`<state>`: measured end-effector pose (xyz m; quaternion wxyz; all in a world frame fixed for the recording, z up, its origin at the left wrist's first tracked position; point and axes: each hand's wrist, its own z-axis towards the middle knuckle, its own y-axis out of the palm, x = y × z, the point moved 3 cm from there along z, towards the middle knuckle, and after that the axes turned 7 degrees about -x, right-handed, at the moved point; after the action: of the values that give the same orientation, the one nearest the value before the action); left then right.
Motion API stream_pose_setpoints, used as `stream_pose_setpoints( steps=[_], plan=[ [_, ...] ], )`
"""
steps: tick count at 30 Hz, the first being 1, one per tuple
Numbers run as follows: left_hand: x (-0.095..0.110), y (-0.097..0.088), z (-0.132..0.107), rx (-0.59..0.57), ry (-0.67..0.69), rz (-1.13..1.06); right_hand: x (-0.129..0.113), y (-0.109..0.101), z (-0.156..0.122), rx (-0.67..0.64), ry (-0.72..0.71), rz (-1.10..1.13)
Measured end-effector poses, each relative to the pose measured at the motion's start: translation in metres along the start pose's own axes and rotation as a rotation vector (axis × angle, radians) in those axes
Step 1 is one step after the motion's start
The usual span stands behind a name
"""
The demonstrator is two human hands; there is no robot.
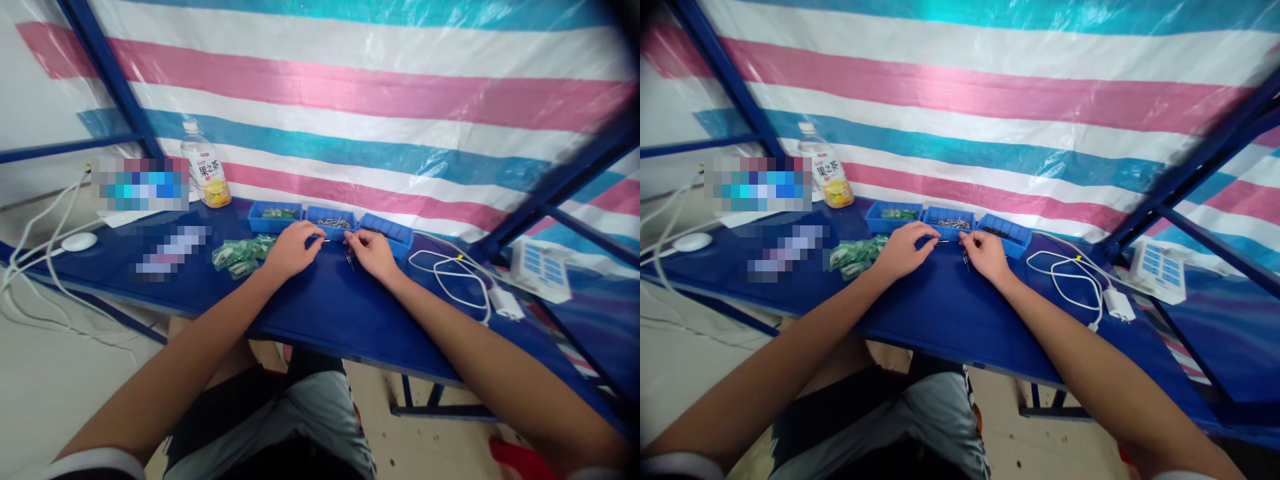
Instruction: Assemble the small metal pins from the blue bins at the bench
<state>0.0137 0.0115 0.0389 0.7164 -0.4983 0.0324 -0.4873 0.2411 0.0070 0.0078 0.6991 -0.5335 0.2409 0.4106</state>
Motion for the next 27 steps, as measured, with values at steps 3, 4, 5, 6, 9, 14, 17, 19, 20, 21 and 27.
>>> stream_pose_setpoints(
  steps=[3,4,5,6,9,14,17,19,20,21,27],
  plan=[
    [-0.004,-0.020,-0.006,0.009,-0.052,0.107,-0.005,0.001,-0.008,-0.009,-0.068,-0.086],
    [-0.006,-0.028,-0.011,-0.031,-0.053,0.152,-0.005,0.002,-0.009,-0.009,-0.077,-0.091],
    [-0.009,-0.036,-0.017,-0.051,-0.060,0.194,-0.006,0.003,-0.009,-0.009,-0.081,-0.088],
    [-0.014,-0.045,-0.026,-0.059,-0.077,0.232,-0.006,0.003,-0.009,-0.008,-0.079,-0.083],
    [-0.036,-0.068,-0.058,-0.042,-0.206,0.339,-0.005,0.004,-0.008,-0.011,-0.071,-0.070],
    [-0.068,-0.073,-0.105,-0.268,-0.416,0.429,-0.002,0.005,-0.006,-0.008,-0.084,-0.045],
    [-0.062,-0.061,-0.109,-0.330,-0.443,0.422,0.000,0.007,-0.006,-0.014,-0.080,-0.038],
    [-0.050,-0.051,-0.103,-0.340,-0.407,0.400,0.000,0.007,-0.007,-0.015,-0.079,-0.037],
    [-0.043,-0.045,-0.099,-0.349,-0.389,0.383,0.000,0.007,-0.007,-0.014,-0.082,-0.038],
    [-0.036,-0.039,-0.094,-0.359,-0.375,0.362,0.000,0.006,-0.007,-0.014,-0.084,-0.038],
    [-0.008,-0.003,-0.068,-0.365,-0.292,0.265,-0.007,0.006,-0.010,-0.054,-0.128,-0.088]
  ],
)
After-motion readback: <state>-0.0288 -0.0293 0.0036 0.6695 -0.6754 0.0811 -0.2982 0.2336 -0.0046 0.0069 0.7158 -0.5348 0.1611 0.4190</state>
